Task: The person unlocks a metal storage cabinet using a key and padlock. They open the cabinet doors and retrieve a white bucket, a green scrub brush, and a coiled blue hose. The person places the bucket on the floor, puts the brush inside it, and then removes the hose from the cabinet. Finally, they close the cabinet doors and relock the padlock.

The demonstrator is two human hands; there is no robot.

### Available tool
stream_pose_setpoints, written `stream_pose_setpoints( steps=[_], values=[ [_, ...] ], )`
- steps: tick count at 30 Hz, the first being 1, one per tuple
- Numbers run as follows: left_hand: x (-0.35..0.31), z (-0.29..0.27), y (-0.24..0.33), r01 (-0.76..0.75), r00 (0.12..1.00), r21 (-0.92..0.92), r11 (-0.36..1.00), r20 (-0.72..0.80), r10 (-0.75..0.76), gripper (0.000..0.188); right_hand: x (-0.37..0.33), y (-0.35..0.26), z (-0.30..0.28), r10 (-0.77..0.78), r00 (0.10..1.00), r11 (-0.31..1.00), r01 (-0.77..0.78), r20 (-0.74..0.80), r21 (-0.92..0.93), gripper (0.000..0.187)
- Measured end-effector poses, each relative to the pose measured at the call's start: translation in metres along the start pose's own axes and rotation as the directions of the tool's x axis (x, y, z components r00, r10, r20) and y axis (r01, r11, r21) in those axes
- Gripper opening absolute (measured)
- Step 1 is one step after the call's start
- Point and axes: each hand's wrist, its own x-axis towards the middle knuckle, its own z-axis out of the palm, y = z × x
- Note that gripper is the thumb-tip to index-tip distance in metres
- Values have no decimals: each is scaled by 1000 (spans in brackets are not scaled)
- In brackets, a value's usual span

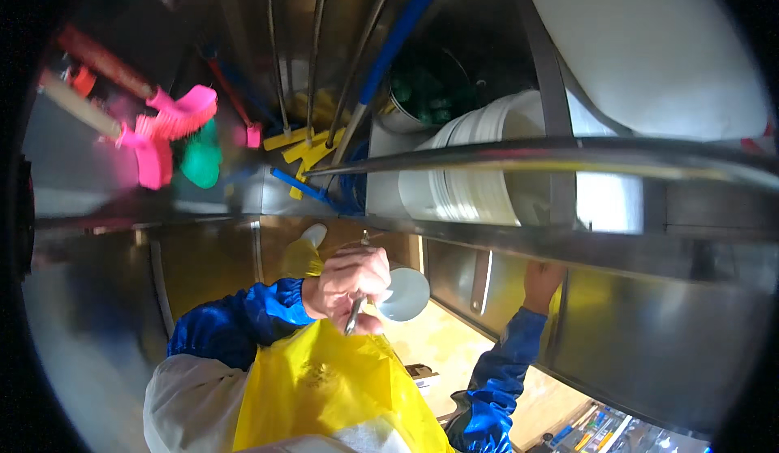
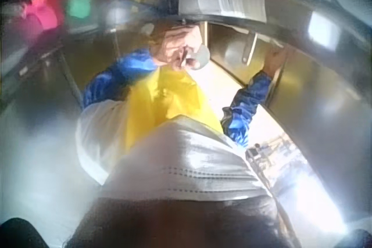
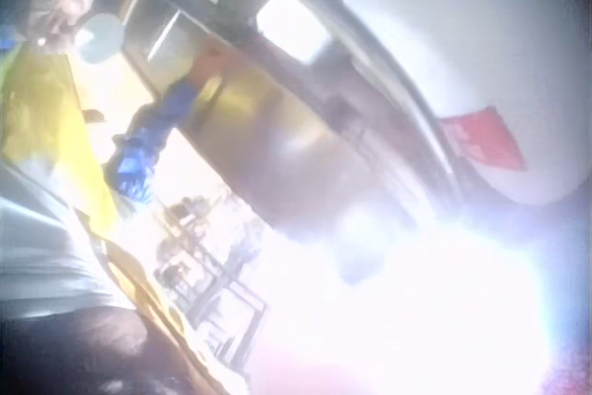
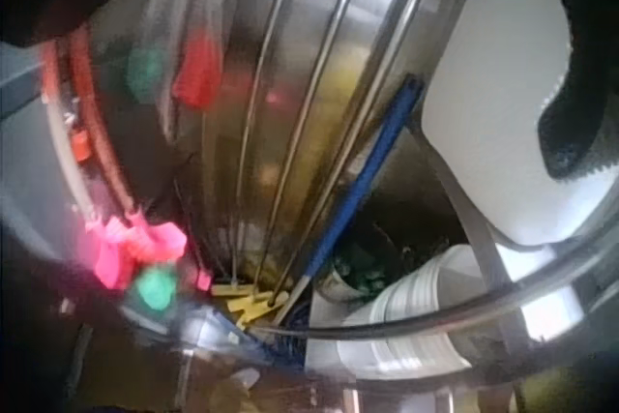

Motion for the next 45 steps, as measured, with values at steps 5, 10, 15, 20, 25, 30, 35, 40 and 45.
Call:
stream_pose_setpoints(
  steps=[5, 10, 15, 20, 25, 30, 35, 40, 45],
  values=[
    [21, -34, -12, -111, 993, -53, 992, -57, 108, 37, 15, -42, 6, -128, 991, 910, 106, -29, -400, 31],
    [33, -62, -27, -52, 941, 77, 996, -331, 74, 24, 29, -102, 12, 19, 992, 967, -51, -127, -250, 21],
    [100, -98, -35, 411, 872, 319, 854, -411, -266, 17, 34, -118, 24, 219, 967, 972, -227, -128, -54, 28],
    [188, -109, -114, 579, 814, 122, 806, -156, -560, 31, 31, -104, 29, 219, 964, 965, -237, -153, -112, 27],
    [274, -84, -256, -190, 809, 787, 587, 464, -361, 33, 28, -99, 35, 325, 924, 943, -300, -202, 144, 35],
    [304, -8, -332, 11, 734, 899, 439, 290, -613, 35, 24, -96, 22, 360, 911, 933, -352, -200, 76, 36],
    [291, 7, -385, -26, 743, 929, 369, 265, -614, 35, 30, -98, 36, 354, 918, 935, -343, -179, 88, 37],
    [296, 14, -416, -21, 729, 928, 373, 270, -629, 35, 38, -104, 34, 359, 920, 933, -350, -160, 80, 39],
    [295, 18, -432, -44, 719, 919, 393, 302, -626, 35, 34, -102, 38, 382, 913, 924, -373, -143, 86, 40]
  ],
)
